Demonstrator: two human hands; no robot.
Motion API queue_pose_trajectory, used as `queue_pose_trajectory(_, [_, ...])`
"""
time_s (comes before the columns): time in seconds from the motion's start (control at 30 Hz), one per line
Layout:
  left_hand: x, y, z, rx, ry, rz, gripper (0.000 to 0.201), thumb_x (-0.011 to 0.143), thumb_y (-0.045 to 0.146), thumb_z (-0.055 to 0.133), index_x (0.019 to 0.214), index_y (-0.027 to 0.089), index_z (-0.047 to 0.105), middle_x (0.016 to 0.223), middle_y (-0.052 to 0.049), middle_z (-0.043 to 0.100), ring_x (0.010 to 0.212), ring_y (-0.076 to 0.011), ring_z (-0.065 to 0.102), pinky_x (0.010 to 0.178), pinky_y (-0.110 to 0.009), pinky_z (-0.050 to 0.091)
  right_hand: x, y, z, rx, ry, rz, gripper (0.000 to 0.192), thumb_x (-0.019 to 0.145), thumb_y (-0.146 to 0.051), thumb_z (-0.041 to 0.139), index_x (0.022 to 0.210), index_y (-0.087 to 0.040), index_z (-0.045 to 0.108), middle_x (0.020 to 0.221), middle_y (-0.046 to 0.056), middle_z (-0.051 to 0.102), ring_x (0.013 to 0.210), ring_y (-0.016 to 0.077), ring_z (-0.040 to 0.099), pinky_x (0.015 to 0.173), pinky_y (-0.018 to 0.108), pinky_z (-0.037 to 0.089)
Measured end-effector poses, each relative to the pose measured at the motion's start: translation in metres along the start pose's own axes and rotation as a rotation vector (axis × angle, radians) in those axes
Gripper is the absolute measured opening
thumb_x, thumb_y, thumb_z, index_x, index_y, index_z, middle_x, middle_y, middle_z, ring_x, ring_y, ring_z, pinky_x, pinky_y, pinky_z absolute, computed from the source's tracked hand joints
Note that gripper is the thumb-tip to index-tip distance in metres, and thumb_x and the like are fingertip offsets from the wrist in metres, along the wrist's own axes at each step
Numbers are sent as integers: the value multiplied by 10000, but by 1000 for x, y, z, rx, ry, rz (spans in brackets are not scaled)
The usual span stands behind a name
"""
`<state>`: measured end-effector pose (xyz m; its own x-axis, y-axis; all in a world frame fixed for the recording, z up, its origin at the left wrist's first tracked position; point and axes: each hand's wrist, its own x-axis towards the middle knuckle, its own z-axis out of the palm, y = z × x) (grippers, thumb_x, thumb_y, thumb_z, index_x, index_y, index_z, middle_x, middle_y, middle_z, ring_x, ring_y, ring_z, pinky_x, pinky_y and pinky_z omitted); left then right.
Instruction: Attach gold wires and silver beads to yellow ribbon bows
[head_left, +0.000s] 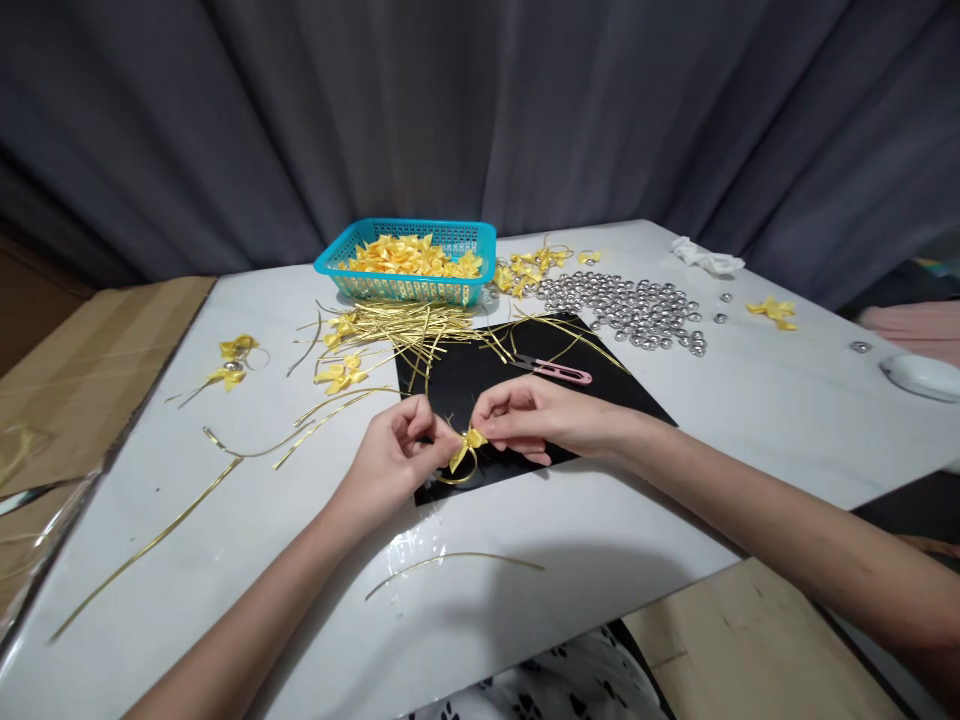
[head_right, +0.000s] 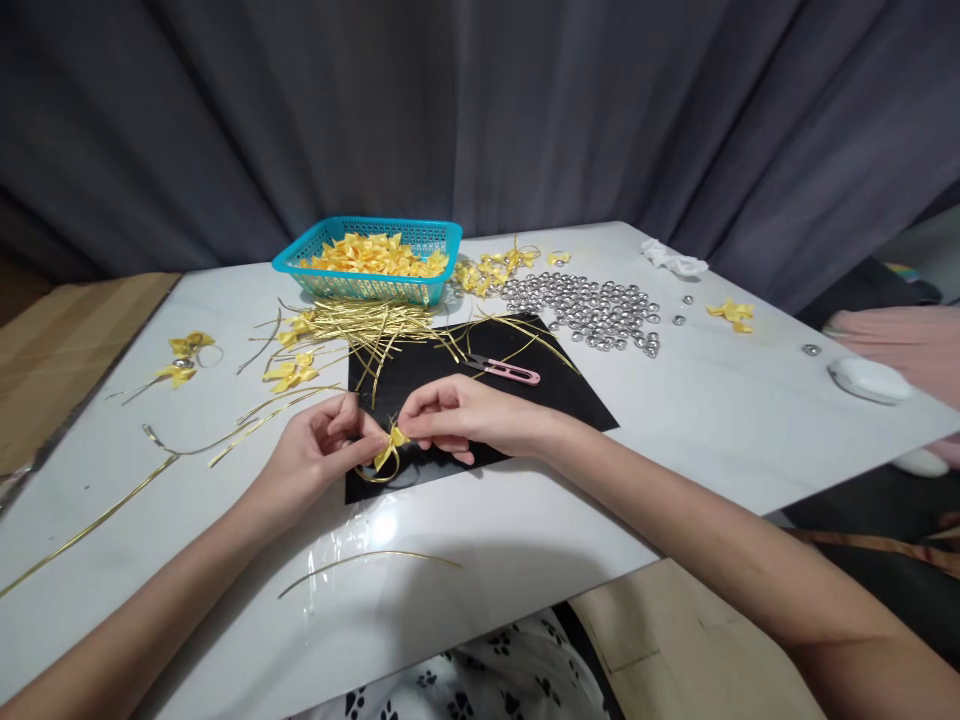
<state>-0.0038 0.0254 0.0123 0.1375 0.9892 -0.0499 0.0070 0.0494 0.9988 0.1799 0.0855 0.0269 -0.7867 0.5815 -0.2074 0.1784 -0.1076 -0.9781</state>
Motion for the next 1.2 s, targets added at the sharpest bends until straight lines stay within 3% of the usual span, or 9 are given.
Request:
queue_pose_trajectory(0.17, [-2, -3, 3, 51, -56, -10, 372, 695, 178, 633, 604, 217, 274, 603, 26, 570, 538, -90, 467, 527, -219, 369, 1, 3, 7, -497, 204, -319, 94, 791, -192, 569, 727, -125, 587, 583, -33, 489, 502, 47, 379, 445, 166, 298])
queue_pose_trajectory(0.23, [-3, -4, 4, 85, -63, 3, 363, 702, 175, 623, 604, 217, 276, 603, 24, 568, 545, -92, 471, 528, -216, 368, 3, 3, 9, -483, 194, -239, 103, 792, -173, 549, 698, -132, 556, 539, -52, 446, 479, 44, 358, 433, 164, 273])
queue_pose_trajectory(0.37, [-3, -2, 4, 129, -81, 13, 363, 695, 156, 623, 595, 215, 279, 609, 12, 581, 532, -89, 459, 491, -206, 332, 5, 4, 7, -194, 50, 109, 158, 838, -221, 490, 694, -156, 497, 423, -97, 352, 350, 39, 291, 351, 164, 221])
queue_pose_trajectory(0.47, [-1, 0, 1, 39, -36, 7, 382, 677, 154, 644, 587, 215, 278, 604, 9, 589, 541, -95, 474, 518, -216, 363, 3, 4, 4, -81, -17, 153, 185, 860, -288, 497, 727, -160, 486, 422, -112, 330, 317, 32, 251, 318, 162, 211])
queue_pose_trajectory(0.63, [1, 3, -3, -167, 67, 1, 424, 661, 128, 671, 576, 208, 264, 568, 27, 572, 538, -84, 461, 532, -203, 361, -2, 8, 7, -162, 31, -13, 193, 889, -346, 481, 836, -160, 496, 509, -99, 367, 371, 31, 281, 360, 162, 218])
queue_pose_trajectory(0.73, [1, 3, -3, -231, 25, -38, 429, 660, 117, 678, 582, 204, 266, 566, 36, 567, 523, -72, 448, 514, -191, 350, -1, 12, 13, -321, 215, -188, 141, 873, -270, 497, 811, -144, 513, 608, -56, 430, 484, 44, 333, 447, 173, 269])
queue_pose_trajectory(0.83, [0, 3, -1, -189, -42, -66, 429, 660, 122, 689, 588, 203, 274, 573, 35, 576, 513, -66, 446, 515, -191, 359, 2, 14, 17, -357, 297, -232, 117, 853, -243, 499, 806, -141, 528, 640, -32, 467, 528, 60, 372, 485, 186, 298])
queue_pose_trajectory(1.03, [-1, 2, -1, -52, -86, -40, 414, 694, 166, 666, 608, 209, 264, 593, 39, 575, 520, -64, 429, 514, -199, 357, 8, 13, 17, -220, 288, -29, 216, 841, -300, 547, 702, -136, 530, 551, -53, 464, 433, 36, 352, 415, 167, 267])
queue_pose_trajectory(1.2, [-3, -2, 0, 64, -60, 39, 366, 738, 165, 607, 613, 213, 267, 629, 30, 582, 555, -76, 459, 536, -212, 369, 8, 7, 12, -40, 269, 254, 482, 934, -450, 348, 693, -121, 606, 491, -26, 507, 320, 43, 338, 333, 186, 282])
